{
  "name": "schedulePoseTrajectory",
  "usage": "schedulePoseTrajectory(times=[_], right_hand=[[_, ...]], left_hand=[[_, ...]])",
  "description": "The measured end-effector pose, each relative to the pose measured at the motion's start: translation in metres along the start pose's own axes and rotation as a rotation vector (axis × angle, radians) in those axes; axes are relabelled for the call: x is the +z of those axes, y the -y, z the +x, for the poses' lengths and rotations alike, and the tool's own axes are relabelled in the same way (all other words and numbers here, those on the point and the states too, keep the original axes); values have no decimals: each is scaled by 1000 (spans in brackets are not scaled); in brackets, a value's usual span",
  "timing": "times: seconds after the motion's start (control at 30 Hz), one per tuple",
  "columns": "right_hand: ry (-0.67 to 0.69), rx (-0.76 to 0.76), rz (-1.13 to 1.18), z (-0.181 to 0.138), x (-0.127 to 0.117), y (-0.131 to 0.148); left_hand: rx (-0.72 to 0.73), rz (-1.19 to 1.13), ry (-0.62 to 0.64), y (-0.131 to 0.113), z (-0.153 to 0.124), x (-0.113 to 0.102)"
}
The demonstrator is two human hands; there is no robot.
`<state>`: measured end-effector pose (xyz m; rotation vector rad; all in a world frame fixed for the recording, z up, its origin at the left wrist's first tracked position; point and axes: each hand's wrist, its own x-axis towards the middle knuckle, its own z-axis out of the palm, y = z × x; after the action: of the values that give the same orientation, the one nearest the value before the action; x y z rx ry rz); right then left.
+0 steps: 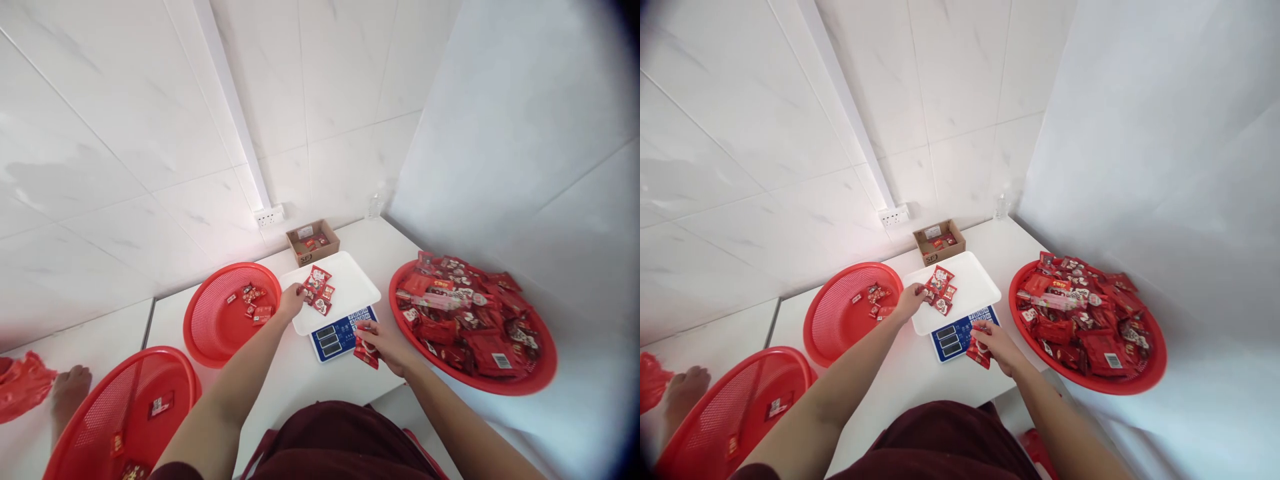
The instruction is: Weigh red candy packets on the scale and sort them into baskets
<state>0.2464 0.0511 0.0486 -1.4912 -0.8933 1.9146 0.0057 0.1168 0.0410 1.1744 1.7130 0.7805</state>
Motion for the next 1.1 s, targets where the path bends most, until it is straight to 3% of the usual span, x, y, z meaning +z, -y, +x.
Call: schedulePoseTrajectory(times=[0.17, 0.27, 0.43, 0.53, 0.7, 0.9, 1.1], right_hand=[[-16, 18, 195, -1, -9, -5], [12, -13, 327, 2, -11, -7], [-42, -89, 370, 15, 2, -4], [-29, -97, 376, 18, 15, 0], [-20, -72, 330, 16, 21, 2], [-114, -44, 216, 15, 9, -4], [-103, -65, 192, 16, 4, -6]], left_hand=[[88, 175, -90, -6, 10, 4], [177, 236, -121, -4, -7, 19], [462, 443, -158, 7, -39, 44], [417, 586, -82, 12, -39, 42], [251, 672, 82, 26, -20, 19], [263, 655, 133, 38, -9, 14], [255, 596, 118, 35, -14, 17]])
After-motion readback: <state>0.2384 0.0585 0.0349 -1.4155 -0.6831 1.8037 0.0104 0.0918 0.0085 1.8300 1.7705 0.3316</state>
